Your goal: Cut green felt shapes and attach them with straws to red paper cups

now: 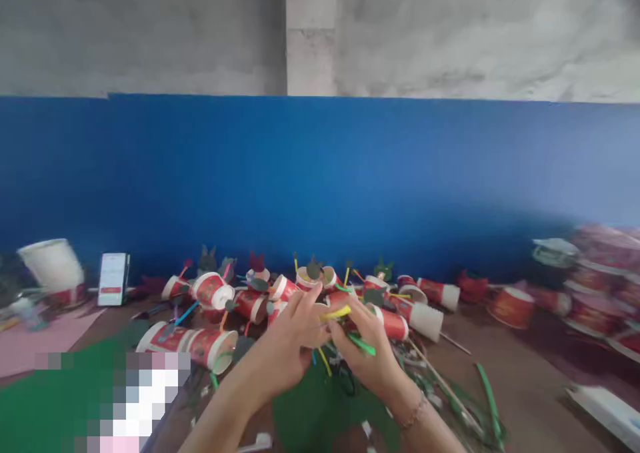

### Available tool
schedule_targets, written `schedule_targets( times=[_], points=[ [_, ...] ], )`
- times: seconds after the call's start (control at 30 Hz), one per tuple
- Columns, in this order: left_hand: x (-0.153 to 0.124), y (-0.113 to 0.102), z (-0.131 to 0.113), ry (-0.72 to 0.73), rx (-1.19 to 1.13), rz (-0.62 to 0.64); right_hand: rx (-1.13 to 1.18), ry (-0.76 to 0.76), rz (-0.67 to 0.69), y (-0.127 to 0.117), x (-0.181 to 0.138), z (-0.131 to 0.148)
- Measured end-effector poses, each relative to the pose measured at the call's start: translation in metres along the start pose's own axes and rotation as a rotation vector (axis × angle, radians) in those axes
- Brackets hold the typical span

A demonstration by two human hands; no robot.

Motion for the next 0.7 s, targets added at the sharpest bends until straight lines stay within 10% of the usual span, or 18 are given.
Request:
schedule_targets(
  times=[0.7],
  points=[
    [0.0017, -0.0022, -0.0009, 0.023, -0.103, -0.036, -0.031, -0.044, 0.113, 0.0035, -0.0042, 0.0022]
  ],
)
Point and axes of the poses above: each hand's wrist, its own x-axis towards the middle knuckle, its own y-axis out of the palm, z = x × y, the point moved 2 cm from there along x, towards the middle knuckle, and after that the axes turned 13 degrees about -z, right-handed, at the moved point
